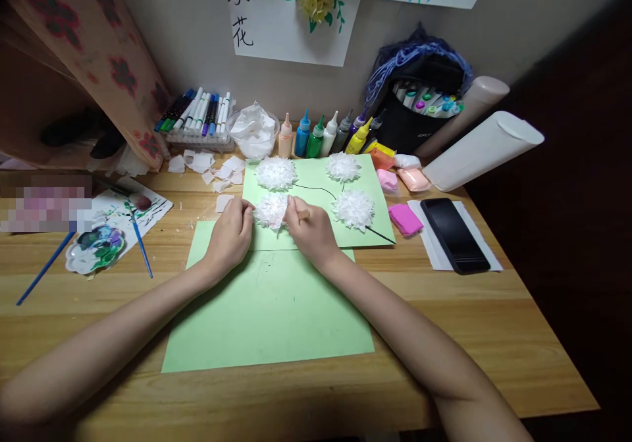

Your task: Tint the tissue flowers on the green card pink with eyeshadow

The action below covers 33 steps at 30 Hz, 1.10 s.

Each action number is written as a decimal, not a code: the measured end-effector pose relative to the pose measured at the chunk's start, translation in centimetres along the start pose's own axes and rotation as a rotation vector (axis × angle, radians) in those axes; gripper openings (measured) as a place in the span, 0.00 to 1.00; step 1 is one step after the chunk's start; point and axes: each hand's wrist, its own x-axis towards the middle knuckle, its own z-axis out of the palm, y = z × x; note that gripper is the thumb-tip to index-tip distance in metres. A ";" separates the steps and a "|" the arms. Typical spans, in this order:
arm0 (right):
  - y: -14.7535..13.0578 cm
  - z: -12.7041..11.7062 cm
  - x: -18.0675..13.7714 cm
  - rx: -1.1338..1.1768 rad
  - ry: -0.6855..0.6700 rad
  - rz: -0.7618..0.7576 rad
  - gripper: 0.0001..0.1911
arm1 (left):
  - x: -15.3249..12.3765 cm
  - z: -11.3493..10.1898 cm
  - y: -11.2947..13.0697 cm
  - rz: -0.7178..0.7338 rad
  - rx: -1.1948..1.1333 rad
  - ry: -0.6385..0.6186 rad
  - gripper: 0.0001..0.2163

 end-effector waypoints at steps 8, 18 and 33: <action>0.3 -1.6 1.2 0.184 -0.129 0.069 0.24 | 0.1 0.1 -0.1 0.020 0.028 -0.002 0.07; 0.6 -0.9 -2.2 -0.207 -0.079 -0.510 0.19 | 0.0 0.2 0.0 0.028 0.019 0.018 0.07; 1.6 -0.2 -2.1 -0.170 0.068 -0.442 0.19 | -0.1 0.1 0.1 0.016 0.023 0.008 0.06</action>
